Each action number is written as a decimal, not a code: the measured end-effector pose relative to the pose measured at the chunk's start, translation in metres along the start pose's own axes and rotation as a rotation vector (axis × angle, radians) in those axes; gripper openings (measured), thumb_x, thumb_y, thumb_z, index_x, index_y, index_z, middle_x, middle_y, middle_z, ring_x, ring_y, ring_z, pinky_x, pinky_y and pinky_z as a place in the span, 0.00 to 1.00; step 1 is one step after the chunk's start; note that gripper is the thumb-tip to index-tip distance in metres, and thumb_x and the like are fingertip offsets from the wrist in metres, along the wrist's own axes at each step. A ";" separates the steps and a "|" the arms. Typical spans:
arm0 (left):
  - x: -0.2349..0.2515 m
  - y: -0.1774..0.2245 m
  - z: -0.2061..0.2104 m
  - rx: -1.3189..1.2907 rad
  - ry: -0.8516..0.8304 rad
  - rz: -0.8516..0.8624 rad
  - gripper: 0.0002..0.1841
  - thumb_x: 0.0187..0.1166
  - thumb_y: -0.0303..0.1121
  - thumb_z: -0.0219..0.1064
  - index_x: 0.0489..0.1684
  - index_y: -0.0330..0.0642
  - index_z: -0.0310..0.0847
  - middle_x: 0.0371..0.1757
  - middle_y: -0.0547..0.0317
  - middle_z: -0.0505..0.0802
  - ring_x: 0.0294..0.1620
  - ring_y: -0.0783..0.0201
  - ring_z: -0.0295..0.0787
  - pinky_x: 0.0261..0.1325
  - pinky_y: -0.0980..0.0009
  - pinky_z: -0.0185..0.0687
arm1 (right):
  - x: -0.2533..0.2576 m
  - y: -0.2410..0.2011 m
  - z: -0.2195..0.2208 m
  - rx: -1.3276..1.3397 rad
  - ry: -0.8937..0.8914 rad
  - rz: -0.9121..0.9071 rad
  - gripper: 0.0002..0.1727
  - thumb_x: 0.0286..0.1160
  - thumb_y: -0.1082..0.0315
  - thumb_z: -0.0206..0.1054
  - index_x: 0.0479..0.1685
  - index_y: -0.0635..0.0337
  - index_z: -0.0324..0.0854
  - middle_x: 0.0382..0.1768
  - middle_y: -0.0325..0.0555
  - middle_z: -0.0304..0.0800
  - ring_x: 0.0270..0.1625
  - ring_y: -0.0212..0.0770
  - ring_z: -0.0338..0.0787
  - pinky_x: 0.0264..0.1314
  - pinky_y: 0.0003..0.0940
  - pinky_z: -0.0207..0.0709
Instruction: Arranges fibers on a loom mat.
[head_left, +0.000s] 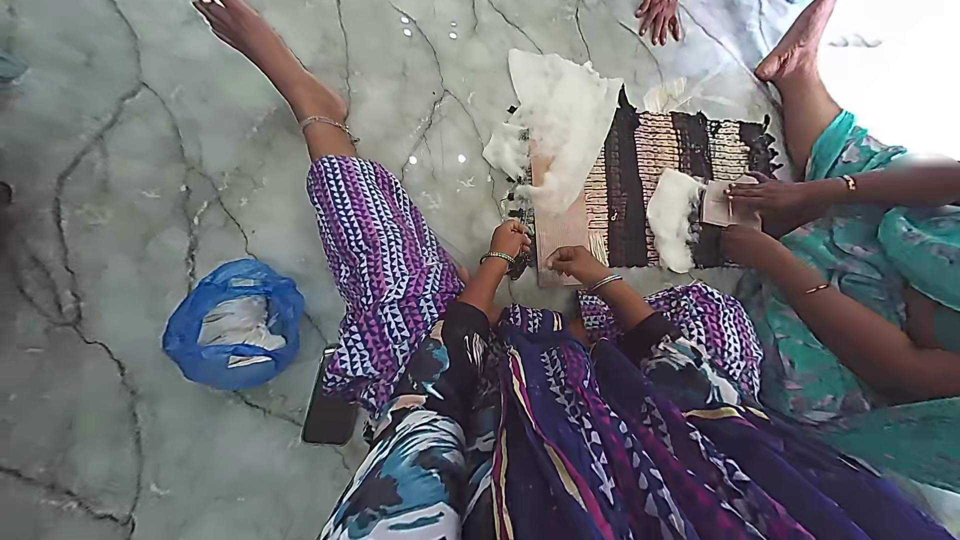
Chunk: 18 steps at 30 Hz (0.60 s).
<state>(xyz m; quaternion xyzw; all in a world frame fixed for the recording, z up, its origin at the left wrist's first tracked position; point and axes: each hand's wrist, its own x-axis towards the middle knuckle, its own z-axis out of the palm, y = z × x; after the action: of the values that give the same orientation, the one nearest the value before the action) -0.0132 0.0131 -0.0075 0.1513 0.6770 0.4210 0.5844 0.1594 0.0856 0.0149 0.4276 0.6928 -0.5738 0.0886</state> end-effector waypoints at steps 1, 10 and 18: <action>-0.003 0.001 0.000 0.004 -0.043 -0.006 0.16 0.84 0.18 0.55 0.67 0.26 0.73 0.45 0.45 0.84 0.33 0.62 0.78 0.41 0.66 0.78 | -0.002 -0.003 -0.005 0.124 -0.020 0.023 0.06 0.82 0.77 0.63 0.42 0.70 0.84 0.29 0.38 0.84 0.28 0.24 0.75 0.36 0.22 0.71; -0.008 -0.004 0.011 -0.122 -0.095 -0.064 0.15 0.92 0.37 0.51 0.53 0.37 0.81 0.20 0.69 0.67 0.15 0.73 0.57 0.20 0.79 0.55 | 0.016 -0.005 -0.033 -0.086 0.389 -0.052 0.12 0.83 0.70 0.66 0.50 0.74 0.86 0.42 0.58 0.91 0.42 0.47 0.87 0.53 0.46 0.79; -0.003 -0.007 0.005 -0.038 -0.021 -0.051 0.08 0.86 0.32 0.63 0.52 0.37 0.81 0.28 0.63 0.72 0.21 0.71 0.61 0.25 0.74 0.59 | 0.066 -0.032 -0.054 -0.754 0.390 -0.071 0.25 0.80 0.75 0.60 0.77 0.58 0.79 0.61 0.68 0.89 0.65 0.69 0.88 0.65 0.69 0.77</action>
<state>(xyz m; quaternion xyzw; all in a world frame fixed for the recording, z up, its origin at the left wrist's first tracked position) -0.0060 0.0088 -0.0103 0.1276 0.6664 0.4170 0.6048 0.1158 0.1660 0.0147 0.4418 0.8722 -0.1913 0.0864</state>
